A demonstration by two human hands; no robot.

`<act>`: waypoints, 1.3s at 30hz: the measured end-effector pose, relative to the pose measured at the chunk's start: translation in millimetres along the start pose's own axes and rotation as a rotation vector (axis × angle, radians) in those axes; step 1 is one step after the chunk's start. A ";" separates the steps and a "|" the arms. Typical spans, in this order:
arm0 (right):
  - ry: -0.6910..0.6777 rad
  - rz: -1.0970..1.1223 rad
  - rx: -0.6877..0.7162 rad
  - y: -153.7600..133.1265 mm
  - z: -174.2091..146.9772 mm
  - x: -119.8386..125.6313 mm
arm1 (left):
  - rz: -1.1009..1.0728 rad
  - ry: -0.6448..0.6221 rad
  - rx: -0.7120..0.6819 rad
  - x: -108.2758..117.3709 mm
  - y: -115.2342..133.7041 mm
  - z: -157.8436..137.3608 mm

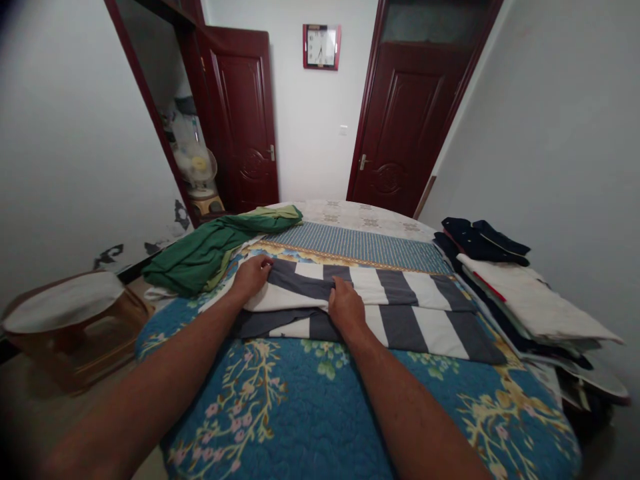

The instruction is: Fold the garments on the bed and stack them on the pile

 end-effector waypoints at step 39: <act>-0.230 0.022 0.096 -44.9 -13.1 -22.8 | 0.370 -0.031 -0.558 -58.8 87.6 -56.7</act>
Point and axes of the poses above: each hand's wrist, its own z-axis towards the middle knuckle, its own x-axis out of the back of the hand, y = z × x, the point moved 9 cm from there along z, towards the middle knuckle, and after that the axes turned 9 degrees about z, right-handed, at the moved point
